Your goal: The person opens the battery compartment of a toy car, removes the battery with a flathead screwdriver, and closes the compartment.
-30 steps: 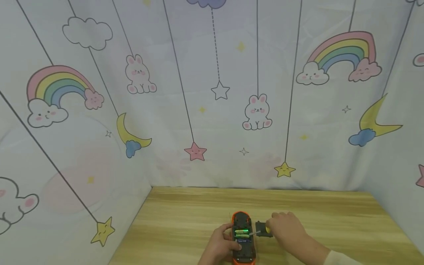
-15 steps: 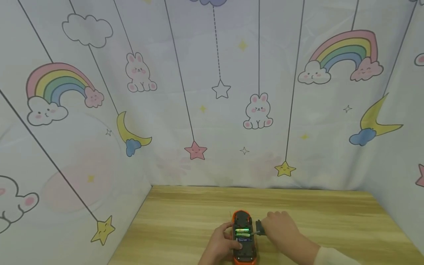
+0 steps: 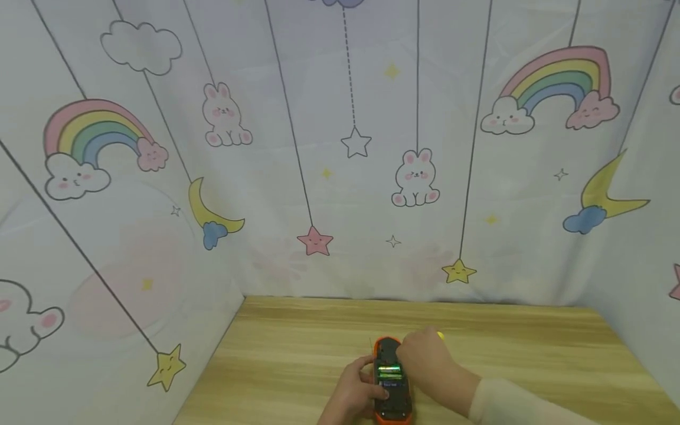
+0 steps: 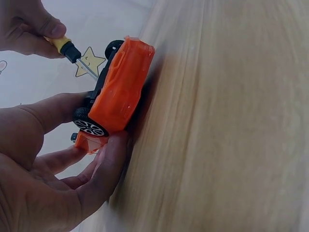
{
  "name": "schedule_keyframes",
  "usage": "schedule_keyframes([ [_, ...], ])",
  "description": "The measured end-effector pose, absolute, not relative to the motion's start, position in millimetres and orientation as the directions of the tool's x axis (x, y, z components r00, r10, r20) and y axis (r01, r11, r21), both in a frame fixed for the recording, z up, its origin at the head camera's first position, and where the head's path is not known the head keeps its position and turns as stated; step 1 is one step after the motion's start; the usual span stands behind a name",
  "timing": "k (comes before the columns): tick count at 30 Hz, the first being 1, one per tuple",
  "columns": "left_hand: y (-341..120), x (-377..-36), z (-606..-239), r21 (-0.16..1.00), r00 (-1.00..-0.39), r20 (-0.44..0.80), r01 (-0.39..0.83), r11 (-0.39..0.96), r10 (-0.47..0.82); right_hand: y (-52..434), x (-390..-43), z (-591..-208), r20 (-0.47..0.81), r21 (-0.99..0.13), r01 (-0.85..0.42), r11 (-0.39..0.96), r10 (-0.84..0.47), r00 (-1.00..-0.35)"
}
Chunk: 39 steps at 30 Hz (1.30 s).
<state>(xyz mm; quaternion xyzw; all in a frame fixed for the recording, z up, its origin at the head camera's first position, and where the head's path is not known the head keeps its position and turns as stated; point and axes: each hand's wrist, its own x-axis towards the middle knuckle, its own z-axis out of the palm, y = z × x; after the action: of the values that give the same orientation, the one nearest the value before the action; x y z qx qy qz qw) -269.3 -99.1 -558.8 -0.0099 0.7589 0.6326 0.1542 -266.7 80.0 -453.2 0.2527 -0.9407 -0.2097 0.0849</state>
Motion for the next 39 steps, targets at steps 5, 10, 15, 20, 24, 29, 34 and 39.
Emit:
schedule_keyframes([
  [5,-98,-269,-558,0.955,-0.953,-0.243,-0.203,0.216,0.180,101,-271,-462,0.101,0.305,-0.435,0.847,-0.483,-0.870],
  [10,-100,-272,-557,0.945,-0.954,-0.239,-0.186,0.271,0.180,126,-275,-478,0.121,0.165,-0.464,0.870,-0.485,-0.866],
  [15,-102,-274,-556,0.942,-0.950,-0.253,-0.200,0.269,0.182,142,-279,-490,0.131,0.035,-0.477,0.878,-0.477,-0.869],
  [20,-102,-274,-557,0.941,-0.948,-0.261,-0.208,0.269,0.180,153,-279,-498,0.101,-0.135,-0.448,0.884,-0.437,-0.894],
  [24,-101,-273,-558,0.939,-0.949,-0.261,-0.206,0.276,0.178,162,-277,-508,0.077,-0.305,-0.408,0.860,-0.405,-0.911],
  [29,-102,-273,-559,0.943,-0.952,-0.247,-0.193,0.269,0.181,172,-276,-523,0.070,-0.437,-0.395,0.808,-0.407,-0.911],
  [34,-102,-273,-558,0.944,-0.956,-0.234,-0.181,0.274,0.175,177,-275,-536,0.086,-0.491,-0.417,0.765,-0.433,-0.897],
  [39,-101,-269,-558,0.953,-0.948,-0.261,-0.223,0.205,0.184,177,-273,-540,0.002,-0.566,-0.320,0.760,-0.387,-0.922],
])
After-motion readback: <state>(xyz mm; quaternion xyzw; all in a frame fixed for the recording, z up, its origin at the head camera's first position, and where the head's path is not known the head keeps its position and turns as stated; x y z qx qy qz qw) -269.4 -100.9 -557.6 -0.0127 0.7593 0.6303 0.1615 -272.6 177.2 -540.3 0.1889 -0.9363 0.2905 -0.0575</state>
